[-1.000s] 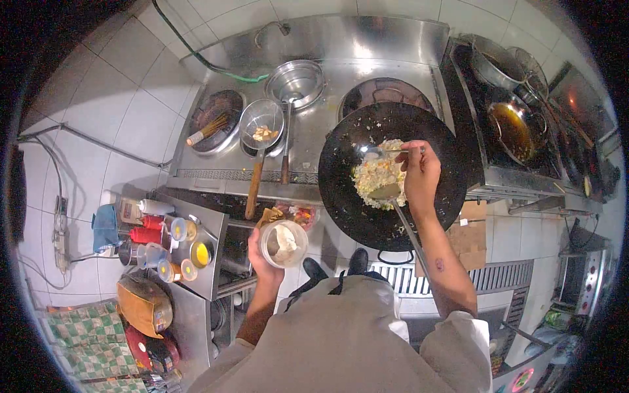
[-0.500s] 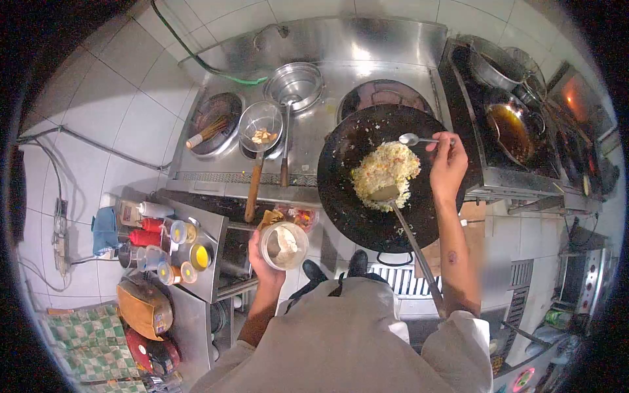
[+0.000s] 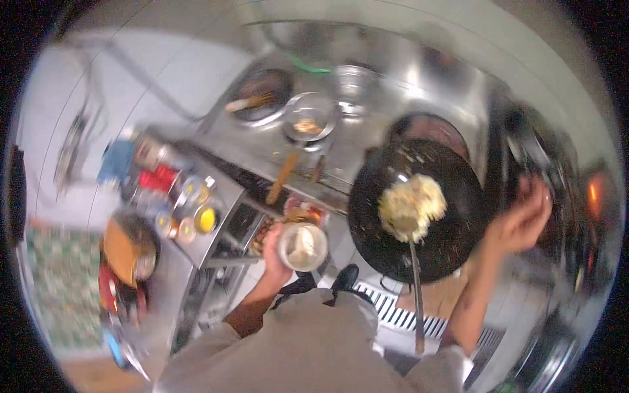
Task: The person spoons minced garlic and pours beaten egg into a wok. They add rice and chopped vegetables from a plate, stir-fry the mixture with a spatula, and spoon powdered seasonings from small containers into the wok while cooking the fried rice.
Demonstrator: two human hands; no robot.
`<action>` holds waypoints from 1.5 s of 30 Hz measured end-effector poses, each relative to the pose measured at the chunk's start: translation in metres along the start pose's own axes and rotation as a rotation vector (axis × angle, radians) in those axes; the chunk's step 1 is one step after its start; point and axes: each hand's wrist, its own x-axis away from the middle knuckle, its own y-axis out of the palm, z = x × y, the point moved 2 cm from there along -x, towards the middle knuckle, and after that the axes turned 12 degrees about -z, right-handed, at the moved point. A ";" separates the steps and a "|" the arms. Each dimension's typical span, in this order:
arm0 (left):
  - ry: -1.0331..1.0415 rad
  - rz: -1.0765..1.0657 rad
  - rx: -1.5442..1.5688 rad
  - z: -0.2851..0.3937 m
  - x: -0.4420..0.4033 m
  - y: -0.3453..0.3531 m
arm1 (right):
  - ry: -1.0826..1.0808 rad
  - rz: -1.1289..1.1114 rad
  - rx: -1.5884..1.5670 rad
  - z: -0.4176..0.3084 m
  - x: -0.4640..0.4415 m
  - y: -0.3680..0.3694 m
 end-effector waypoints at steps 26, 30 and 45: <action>0.186 0.191 0.648 0.207 0.176 -0.323 | 0.799 -1.764 -0.890 -0.376 0.434 0.363; 0.271 0.291 0.664 0.239 0.215 -0.376 | -0.319 -1.946 -0.298 -0.435 0.560 0.433; 0.549 0.427 0.793 0.274 0.250 -0.458 | -0.600 -2.291 0.167 -0.515 0.625 0.472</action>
